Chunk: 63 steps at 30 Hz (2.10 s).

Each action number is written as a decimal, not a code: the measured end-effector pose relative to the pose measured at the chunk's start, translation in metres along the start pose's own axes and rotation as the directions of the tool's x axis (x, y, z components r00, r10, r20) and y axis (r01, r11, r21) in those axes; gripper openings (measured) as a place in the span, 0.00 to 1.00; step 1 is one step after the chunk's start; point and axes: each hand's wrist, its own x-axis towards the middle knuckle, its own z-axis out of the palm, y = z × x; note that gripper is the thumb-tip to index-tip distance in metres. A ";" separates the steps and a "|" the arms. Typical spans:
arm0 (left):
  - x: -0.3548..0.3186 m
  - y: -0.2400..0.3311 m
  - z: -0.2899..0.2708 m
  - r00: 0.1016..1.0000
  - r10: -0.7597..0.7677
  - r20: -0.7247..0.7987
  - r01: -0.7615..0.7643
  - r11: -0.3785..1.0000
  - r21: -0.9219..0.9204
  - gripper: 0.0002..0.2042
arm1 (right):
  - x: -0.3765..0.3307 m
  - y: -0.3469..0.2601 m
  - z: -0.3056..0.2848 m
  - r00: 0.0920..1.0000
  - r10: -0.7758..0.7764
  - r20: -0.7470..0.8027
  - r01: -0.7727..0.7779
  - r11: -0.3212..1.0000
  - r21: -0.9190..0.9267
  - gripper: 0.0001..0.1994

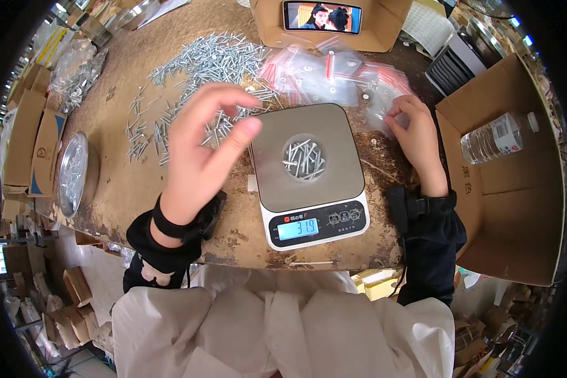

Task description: The person scoops nails from a large pile on a wooden table, places them onto a digital scale, and transfers them into small plastic bags. The person seals each bag and sets it aside while continuing the process with the remaining nails.

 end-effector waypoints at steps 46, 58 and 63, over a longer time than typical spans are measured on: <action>-0.035 0.047 0.023 0.731 -0.003 0.683 0.634 0.372 -0.678 0.11 | -0.034 -0.167 -0.043 0.748 -0.630 -0.208 0.658 0.745 0.113 0.05; -0.022 0.029 0.008 0.787 0.035 0.616 0.354 0.792 -0.497 0.04 | -0.030 -0.162 -0.053 0.725 -0.679 0.117 0.384 0.539 0.749 0.09; -0.027 0.037 0.017 0.815 0.135 0.563 0.458 0.446 -0.769 0.17 | -0.031 -0.166 -0.047 0.736 -0.669 0.102 0.447 0.594 0.669 0.08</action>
